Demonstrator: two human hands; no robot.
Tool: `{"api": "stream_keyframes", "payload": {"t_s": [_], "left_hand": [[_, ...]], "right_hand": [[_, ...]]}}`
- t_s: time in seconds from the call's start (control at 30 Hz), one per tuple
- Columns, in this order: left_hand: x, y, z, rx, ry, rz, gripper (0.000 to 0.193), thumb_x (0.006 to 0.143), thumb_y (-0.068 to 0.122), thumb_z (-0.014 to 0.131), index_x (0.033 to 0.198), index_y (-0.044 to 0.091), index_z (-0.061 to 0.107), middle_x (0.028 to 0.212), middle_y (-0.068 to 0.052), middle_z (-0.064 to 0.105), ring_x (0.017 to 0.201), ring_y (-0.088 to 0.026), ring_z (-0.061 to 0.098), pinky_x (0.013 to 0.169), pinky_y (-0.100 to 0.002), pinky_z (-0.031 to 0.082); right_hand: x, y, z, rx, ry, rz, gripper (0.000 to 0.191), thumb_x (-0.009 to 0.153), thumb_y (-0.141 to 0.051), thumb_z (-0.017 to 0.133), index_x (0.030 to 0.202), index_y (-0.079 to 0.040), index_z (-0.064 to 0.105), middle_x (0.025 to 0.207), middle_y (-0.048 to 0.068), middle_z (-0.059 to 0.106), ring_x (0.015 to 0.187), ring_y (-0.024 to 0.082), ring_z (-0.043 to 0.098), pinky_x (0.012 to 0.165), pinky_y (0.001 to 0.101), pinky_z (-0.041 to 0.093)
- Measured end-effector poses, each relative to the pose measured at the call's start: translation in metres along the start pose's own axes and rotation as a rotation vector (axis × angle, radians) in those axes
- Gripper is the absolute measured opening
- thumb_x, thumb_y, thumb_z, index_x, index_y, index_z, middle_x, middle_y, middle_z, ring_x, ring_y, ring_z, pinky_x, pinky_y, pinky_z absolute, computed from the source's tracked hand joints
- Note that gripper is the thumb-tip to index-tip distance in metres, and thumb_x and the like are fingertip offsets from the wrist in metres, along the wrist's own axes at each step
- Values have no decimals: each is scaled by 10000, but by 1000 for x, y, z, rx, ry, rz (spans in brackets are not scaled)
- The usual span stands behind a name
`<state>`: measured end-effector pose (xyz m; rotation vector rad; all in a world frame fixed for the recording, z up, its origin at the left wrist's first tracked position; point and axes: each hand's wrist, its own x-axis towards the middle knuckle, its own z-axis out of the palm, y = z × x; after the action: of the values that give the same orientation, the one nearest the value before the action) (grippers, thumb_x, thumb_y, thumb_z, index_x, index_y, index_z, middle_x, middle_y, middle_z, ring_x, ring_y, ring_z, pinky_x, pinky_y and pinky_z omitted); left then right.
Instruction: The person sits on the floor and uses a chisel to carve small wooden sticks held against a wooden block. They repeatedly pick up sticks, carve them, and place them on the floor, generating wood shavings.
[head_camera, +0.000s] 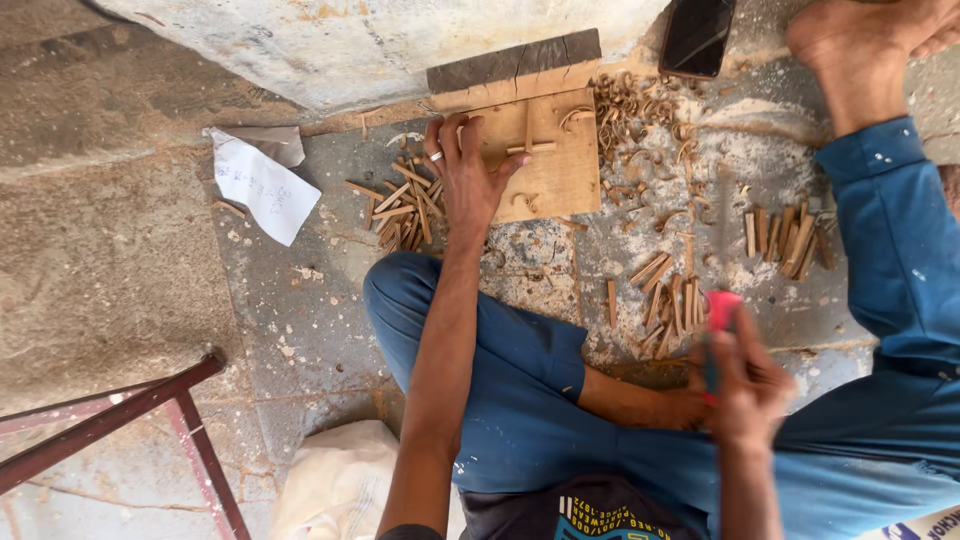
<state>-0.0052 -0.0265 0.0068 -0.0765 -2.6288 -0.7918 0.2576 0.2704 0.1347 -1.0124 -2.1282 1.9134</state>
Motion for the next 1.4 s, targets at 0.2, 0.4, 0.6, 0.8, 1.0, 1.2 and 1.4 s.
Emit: {"api": "stream_keyframes", "payload": {"t_s": [0.2,0.4,0.6,0.8,1.0,1.2,1.4], "left_hand": [[10,-11,17,-65,14,-65,942,549,507,1005,1268,51,603,1392,-132,466,1389,-379,321,1179,-624,282],[9,-29,31,-85,-29,-186,1086,488,485,1028,1341,57,509,1391,-156,449,1408,-380,301,1187,-635,224],[13,-26,24,-137,-38,-222,1076,499,414,1016,1351,73,454,1374,-146,449,1400,-383,302,1174,-614,247],[22,-25,21,-125,-49,-235,1059,527,418,995,1369,89,444,1376,-134,449,1406,-377,308,1171,-612,249],[10,-24,24,-104,-56,-245,1085,548,457,998,1388,82,423,1387,-145,439,1401,-376,315,1162,-615,253],[15,-16,19,-86,-50,-192,1124,546,476,1030,1387,36,428,1404,-207,406,1390,-420,278,1124,-694,183],[-7,10,16,-176,-15,35,630,742,270,934,1303,129,684,1407,-110,417,1419,-354,291,1195,-633,228]], "right_hand": [[23,4,123,-203,-279,-319,378,997,-149,651,1357,-36,641,684,49,707,438,37,567,331,223,456],[36,19,174,-477,-289,-415,401,1002,-115,649,1349,83,614,595,65,668,405,58,525,321,247,355],[48,22,203,-522,-341,-435,367,1005,-41,606,1341,108,614,539,96,650,342,80,484,278,249,341],[56,17,221,-528,-279,-530,341,1003,-20,637,1312,121,617,733,171,719,408,67,546,302,227,382],[55,23,233,-504,-156,-556,391,1020,-127,685,1380,25,673,690,155,701,485,134,540,416,291,413],[48,-7,175,-179,-193,-306,401,1012,-197,643,1365,-8,614,708,84,727,408,75,602,306,241,485],[21,-14,103,52,-103,-114,441,1017,-195,657,1417,-15,612,736,58,676,516,55,568,414,229,449]]}}
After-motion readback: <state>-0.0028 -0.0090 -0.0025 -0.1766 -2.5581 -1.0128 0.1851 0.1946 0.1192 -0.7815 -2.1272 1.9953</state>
